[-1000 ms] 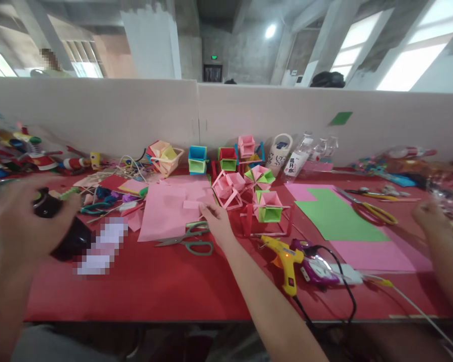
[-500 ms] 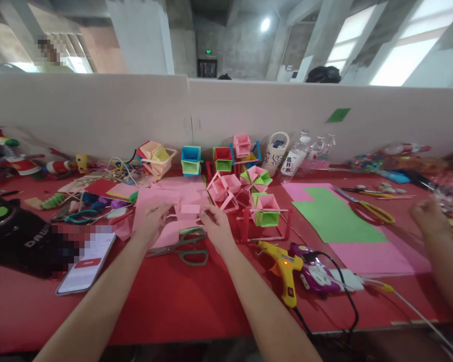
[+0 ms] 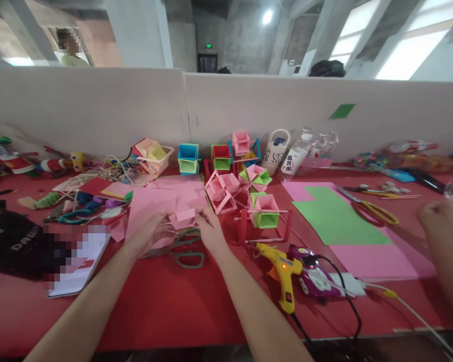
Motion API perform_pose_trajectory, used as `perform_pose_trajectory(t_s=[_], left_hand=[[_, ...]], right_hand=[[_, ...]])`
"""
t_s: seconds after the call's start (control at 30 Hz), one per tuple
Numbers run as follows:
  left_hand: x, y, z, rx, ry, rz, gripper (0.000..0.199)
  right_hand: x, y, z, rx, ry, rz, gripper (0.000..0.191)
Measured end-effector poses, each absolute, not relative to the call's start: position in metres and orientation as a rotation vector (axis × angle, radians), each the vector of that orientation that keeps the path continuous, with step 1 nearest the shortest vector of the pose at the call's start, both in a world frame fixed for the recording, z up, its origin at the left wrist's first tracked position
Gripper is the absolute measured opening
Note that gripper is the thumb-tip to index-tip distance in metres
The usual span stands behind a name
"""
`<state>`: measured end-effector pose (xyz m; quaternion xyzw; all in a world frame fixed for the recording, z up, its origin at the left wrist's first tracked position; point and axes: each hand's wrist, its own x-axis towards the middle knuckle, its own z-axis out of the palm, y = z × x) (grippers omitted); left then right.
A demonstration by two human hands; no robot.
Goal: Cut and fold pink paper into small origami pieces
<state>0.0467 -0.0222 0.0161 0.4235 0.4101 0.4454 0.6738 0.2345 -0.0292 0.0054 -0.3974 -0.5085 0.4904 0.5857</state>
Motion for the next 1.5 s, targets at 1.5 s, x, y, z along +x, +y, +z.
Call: perform_pose_trajectory(t_s=[1.5], left_hand=[[0.062,-0.038,0.005,1.861,1.382,1.108,0.039]], right_hand=[[0.215,-0.048,0.009,-1.134,-1.772,0.557,0.034]])
